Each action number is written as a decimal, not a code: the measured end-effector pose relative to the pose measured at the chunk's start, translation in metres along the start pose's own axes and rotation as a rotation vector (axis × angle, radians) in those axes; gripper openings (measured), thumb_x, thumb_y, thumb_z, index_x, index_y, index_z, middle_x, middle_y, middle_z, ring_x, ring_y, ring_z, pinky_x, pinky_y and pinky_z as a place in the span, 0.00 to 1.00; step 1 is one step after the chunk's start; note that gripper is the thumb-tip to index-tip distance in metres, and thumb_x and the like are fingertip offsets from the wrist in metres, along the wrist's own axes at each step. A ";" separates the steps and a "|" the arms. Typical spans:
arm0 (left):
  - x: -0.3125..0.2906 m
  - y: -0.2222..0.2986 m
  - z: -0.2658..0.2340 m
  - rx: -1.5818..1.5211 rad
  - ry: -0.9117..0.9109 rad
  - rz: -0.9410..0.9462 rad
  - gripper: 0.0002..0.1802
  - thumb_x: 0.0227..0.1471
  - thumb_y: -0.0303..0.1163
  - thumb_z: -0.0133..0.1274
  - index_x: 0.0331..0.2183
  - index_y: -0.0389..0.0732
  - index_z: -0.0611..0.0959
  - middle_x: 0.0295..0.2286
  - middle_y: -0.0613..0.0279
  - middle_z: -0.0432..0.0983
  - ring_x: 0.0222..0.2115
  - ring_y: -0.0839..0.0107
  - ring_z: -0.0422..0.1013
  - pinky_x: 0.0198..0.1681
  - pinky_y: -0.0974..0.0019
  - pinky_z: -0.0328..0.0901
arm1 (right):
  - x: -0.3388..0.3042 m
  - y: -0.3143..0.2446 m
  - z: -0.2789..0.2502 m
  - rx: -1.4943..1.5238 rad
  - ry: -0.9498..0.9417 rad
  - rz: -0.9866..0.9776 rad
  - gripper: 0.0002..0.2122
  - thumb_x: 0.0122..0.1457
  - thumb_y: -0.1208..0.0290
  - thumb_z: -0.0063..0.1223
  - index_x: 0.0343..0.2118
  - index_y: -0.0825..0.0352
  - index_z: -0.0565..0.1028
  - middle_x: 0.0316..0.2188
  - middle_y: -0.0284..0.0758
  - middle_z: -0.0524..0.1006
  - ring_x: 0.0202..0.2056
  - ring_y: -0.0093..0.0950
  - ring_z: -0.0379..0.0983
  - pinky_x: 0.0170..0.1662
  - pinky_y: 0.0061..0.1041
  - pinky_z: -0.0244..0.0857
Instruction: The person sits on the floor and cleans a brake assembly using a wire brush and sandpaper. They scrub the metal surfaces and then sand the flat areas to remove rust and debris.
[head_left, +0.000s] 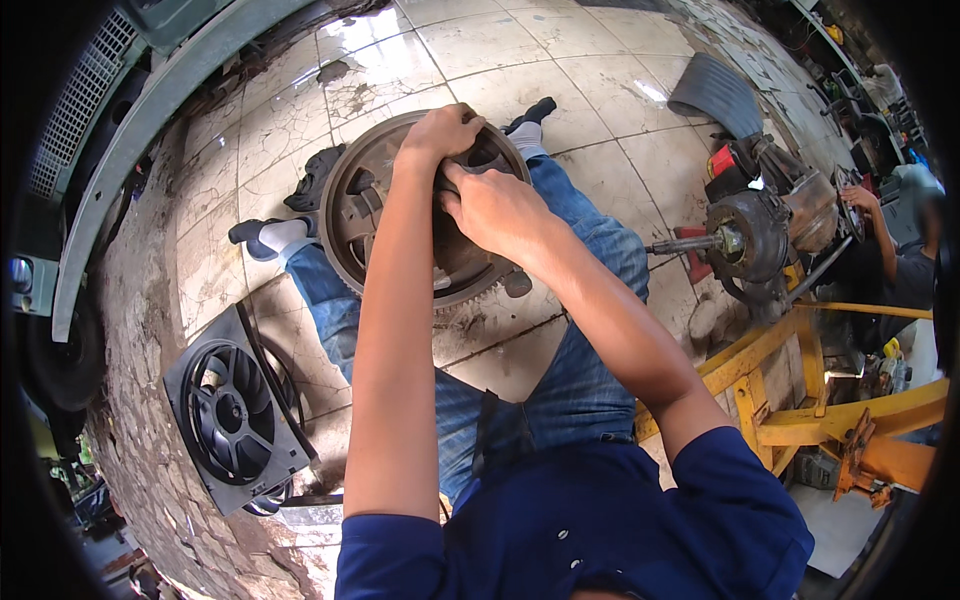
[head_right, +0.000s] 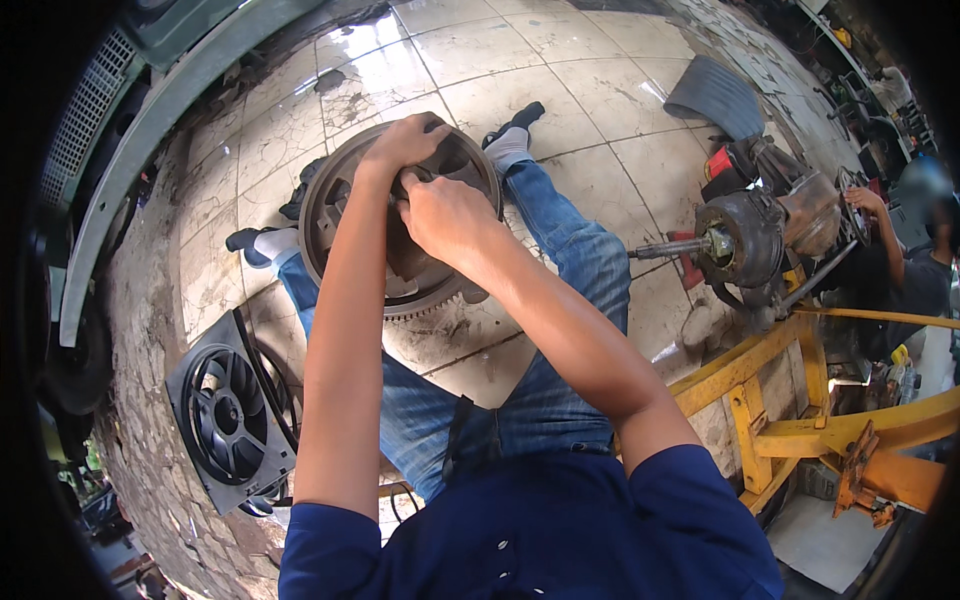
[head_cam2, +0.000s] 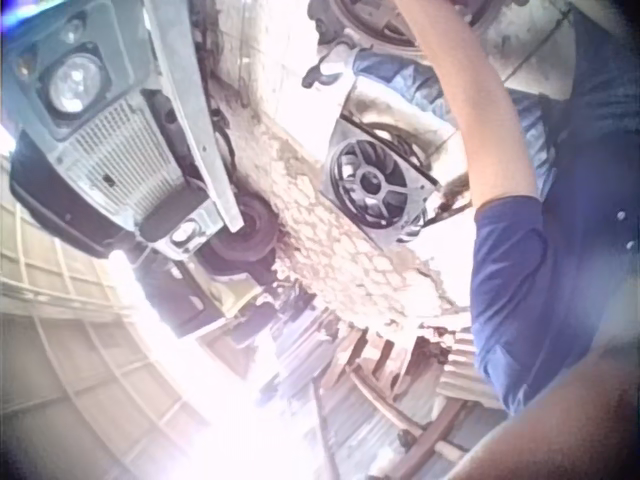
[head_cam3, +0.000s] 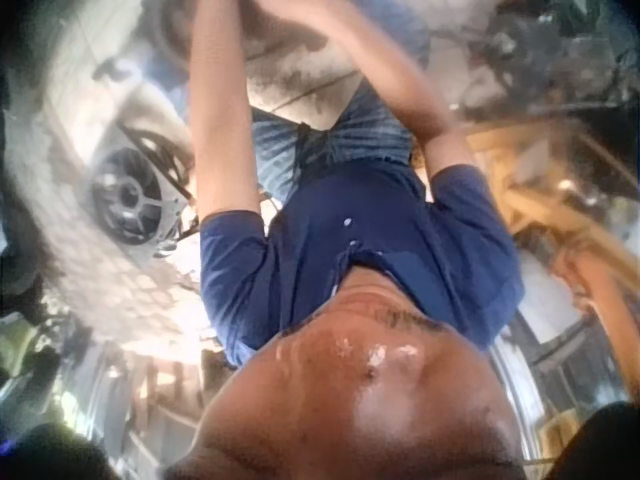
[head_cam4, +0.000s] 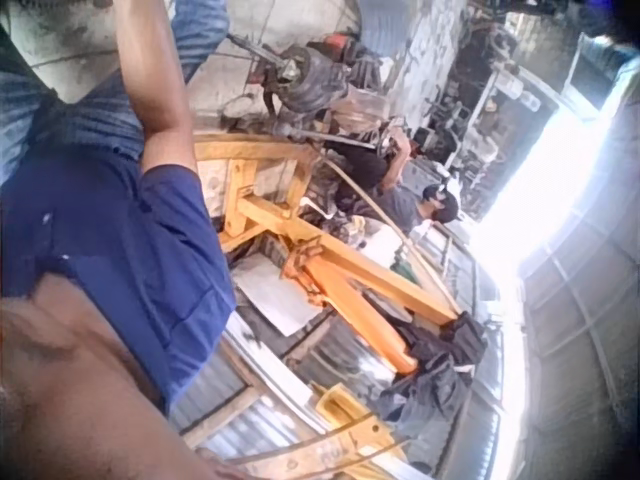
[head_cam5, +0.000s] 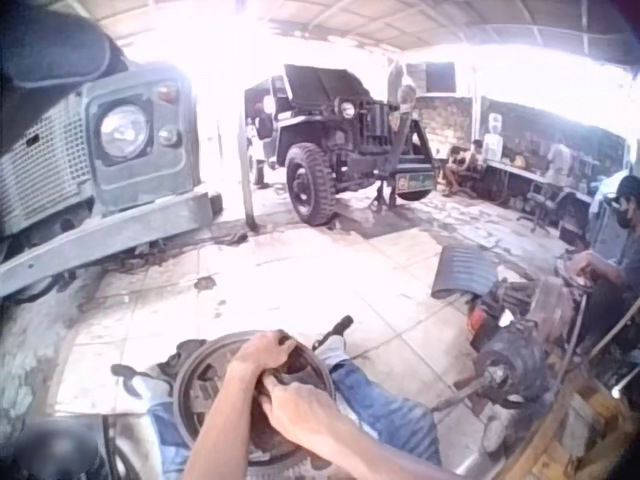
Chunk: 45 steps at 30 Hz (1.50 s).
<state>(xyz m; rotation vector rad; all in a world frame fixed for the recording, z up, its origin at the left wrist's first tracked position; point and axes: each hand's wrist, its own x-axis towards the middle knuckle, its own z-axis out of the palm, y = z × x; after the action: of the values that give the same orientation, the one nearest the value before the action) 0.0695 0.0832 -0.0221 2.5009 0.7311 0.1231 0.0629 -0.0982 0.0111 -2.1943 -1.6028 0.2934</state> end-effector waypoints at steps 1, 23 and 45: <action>0.001 0.002 0.001 0.043 -0.019 -0.014 0.26 0.57 0.50 0.49 0.50 0.45 0.80 0.47 0.44 0.76 0.50 0.50 0.71 0.55 0.55 0.64 | -0.001 0.000 -0.001 -0.009 0.015 -0.003 0.19 0.65 0.64 0.46 0.54 0.69 0.68 0.26 0.51 0.79 0.31 0.50 0.78 0.35 0.47 0.72; -0.018 -0.012 -0.024 -0.243 0.011 0.039 0.26 0.57 0.43 0.51 0.54 0.43 0.75 0.51 0.48 0.72 0.53 0.55 0.68 0.57 0.62 0.60 | 0.003 -0.015 0.006 -0.071 -0.019 -0.003 0.19 0.64 0.61 0.46 0.55 0.65 0.70 0.31 0.51 0.80 0.38 0.48 0.78 0.42 0.47 0.72; -0.314 -0.031 0.068 -0.776 0.696 -0.114 0.19 0.68 0.37 0.38 0.45 0.32 0.78 0.44 0.49 0.76 0.49 0.60 0.71 0.55 0.53 0.64 | -0.083 0.106 -0.006 1.114 0.326 0.496 0.27 0.66 0.58 0.51 0.62 0.68 0.63 0.24 0.28 0.70 0.23 0.16 0.64 0.24 0.18 0.61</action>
<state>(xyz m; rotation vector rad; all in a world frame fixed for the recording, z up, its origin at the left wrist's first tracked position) -0.1971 -0.0907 -0.0778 1.6404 0.8653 1.0535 0.1304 -0.2058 -0.0356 -1.5492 -0.4468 0.7106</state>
